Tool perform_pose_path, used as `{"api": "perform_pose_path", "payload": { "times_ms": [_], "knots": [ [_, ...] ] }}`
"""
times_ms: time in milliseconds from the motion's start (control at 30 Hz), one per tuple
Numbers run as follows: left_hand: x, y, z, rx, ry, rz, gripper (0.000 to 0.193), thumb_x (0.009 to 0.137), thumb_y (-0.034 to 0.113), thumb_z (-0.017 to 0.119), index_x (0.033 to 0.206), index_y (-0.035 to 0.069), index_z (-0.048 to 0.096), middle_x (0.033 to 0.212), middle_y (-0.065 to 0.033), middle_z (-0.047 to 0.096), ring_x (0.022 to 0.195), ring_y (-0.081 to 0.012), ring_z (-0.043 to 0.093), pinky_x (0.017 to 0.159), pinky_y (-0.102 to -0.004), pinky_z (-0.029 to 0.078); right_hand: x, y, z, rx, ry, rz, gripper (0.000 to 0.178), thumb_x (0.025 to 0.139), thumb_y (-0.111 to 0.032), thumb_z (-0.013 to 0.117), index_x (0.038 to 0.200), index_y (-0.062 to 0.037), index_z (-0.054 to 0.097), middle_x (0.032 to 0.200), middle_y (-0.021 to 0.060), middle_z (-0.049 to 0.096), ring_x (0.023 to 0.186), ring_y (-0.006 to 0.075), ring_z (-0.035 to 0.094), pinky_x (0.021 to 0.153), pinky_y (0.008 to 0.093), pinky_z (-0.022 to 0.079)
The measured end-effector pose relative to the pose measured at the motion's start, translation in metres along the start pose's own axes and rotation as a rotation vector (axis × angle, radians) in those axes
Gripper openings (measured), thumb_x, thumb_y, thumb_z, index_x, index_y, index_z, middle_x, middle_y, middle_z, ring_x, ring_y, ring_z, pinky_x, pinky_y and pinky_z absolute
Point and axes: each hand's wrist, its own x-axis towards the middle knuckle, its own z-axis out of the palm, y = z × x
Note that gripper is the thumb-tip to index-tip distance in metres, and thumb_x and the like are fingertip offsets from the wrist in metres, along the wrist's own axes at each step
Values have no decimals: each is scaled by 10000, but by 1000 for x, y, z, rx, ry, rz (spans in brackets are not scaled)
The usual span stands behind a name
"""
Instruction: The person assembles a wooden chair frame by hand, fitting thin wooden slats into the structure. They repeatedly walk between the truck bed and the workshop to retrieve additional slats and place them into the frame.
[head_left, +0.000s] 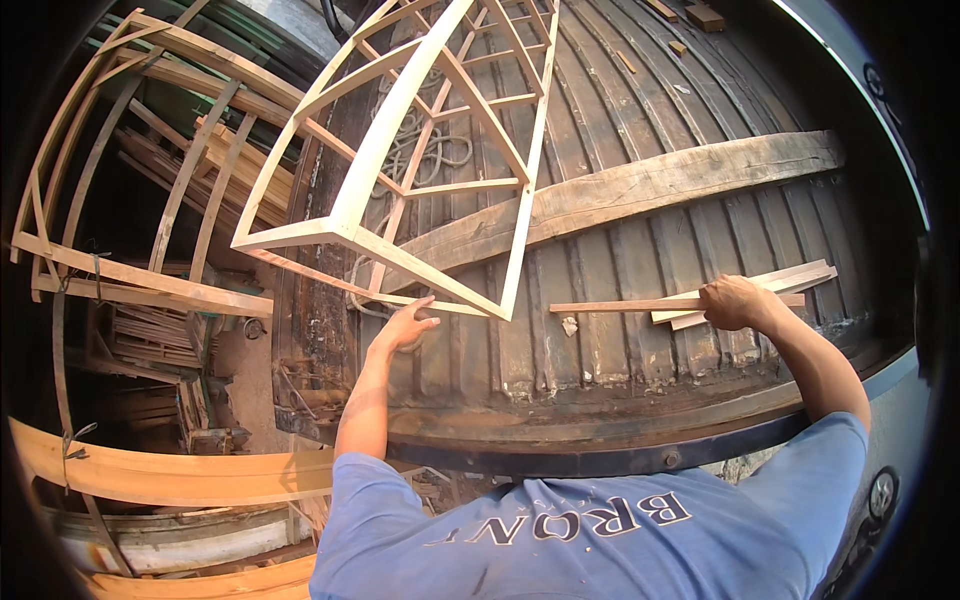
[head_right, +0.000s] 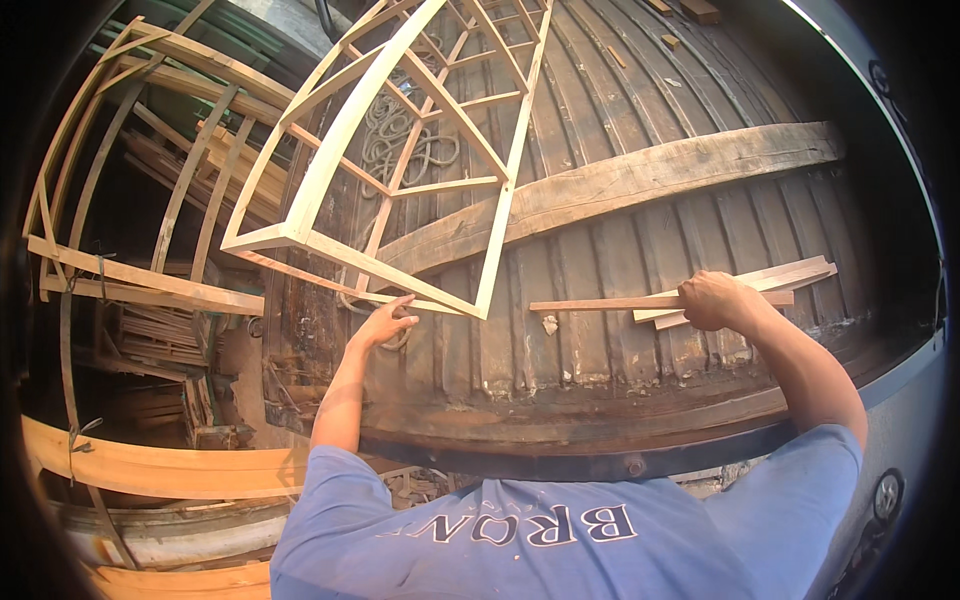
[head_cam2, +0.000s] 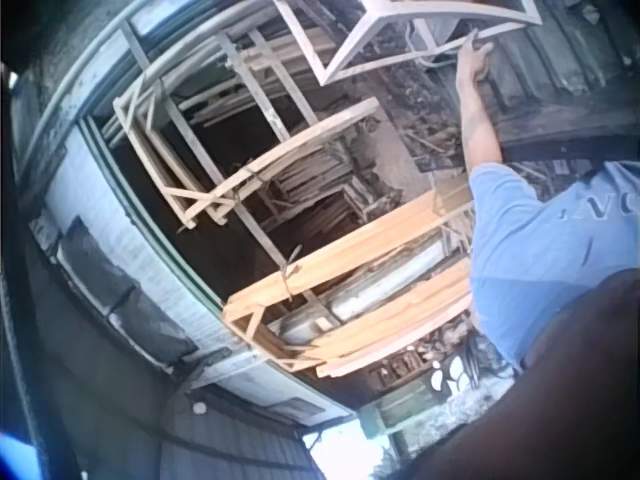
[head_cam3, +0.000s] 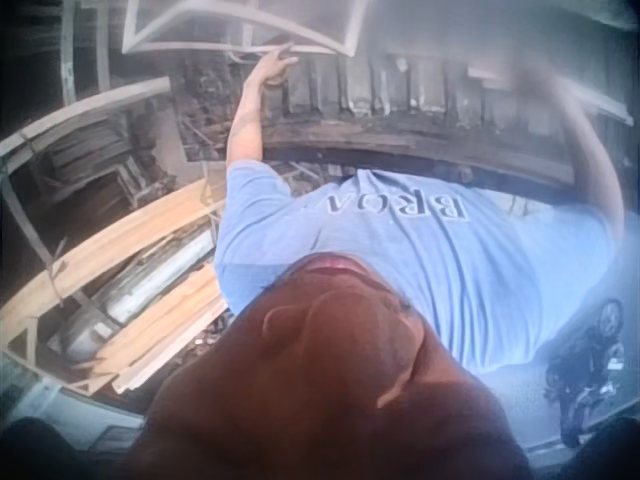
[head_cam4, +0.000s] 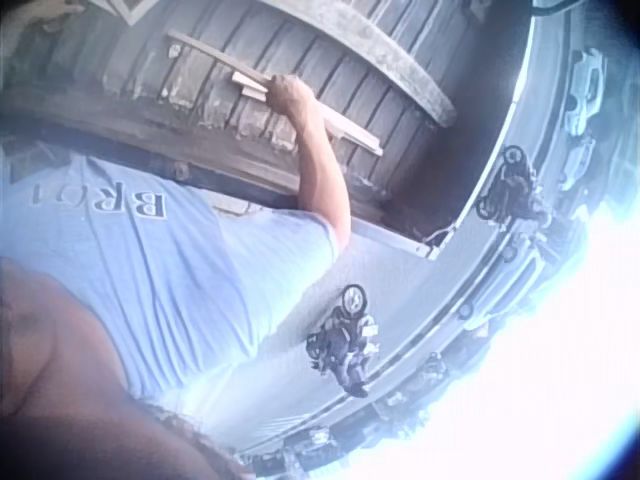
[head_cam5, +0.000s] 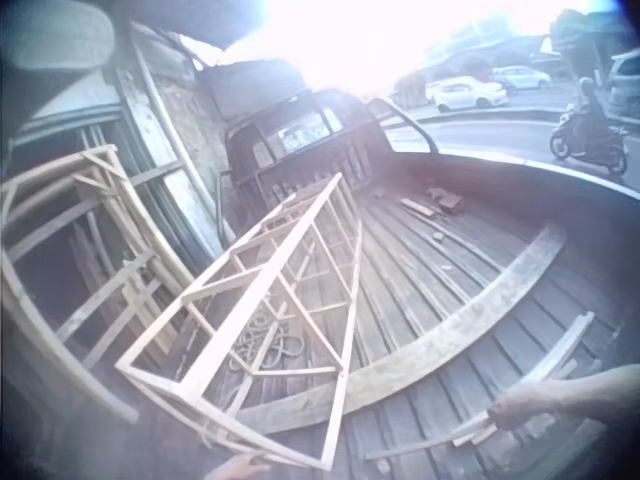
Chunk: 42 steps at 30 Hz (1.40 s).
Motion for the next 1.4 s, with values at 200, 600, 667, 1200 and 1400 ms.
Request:
{"api": "perform_pose_path", "payload": {
  "times_ms": [200,600,667,1200,1400],
  "knots": [
    [-6,2,-32,225,61,-99,699,855,385,738,1471,163,492,1306,-185,639,1223,-317,604,1047,-413,459,-2,-3,-7,3,-4,29,181,768,-46,600,884,16,724,884,221,727,880,357,726,782,444,584],
    [-69,18,-58,-69,383,-237,668,887,313,738,1473,124,481,1227,-174,681,1160,-282,649,956,-425,522,-16,-18,-16,-26,107,-41,186,825,-30,577,993,13,645,853,221,716,830,362,722,727,453,583],
    [-73,28,-53,-110,400,-168,692,851,255,772,1470,129,491,1256,-162,671,1164,-265,649,964,-418,531,-16,-19,-15,-40,74,-60,200,830,-19,571,1009,9,658,870,212,723,839,349,728,729,442,589],
    [-15,148,-11,-180,-94,208,356,747,238,863,1049,77,762,1004,-64,744,962,-184,690,845,-338,534,-20,-38,-11,101,-17,-158,241,739,53,563,963,63,651,781,267,683,740,374,716,655,448,593],
    [-4,143,8,63,-157,200,460,776,450,809,1052,85,760,1023,-82,747,983,-266,694,845,-388,534,-14,-32,-14,102,-106,-74,267,844,-90,558,1082,23,600,876,263,699,877,406,701,776,498,552]
  ]
}}
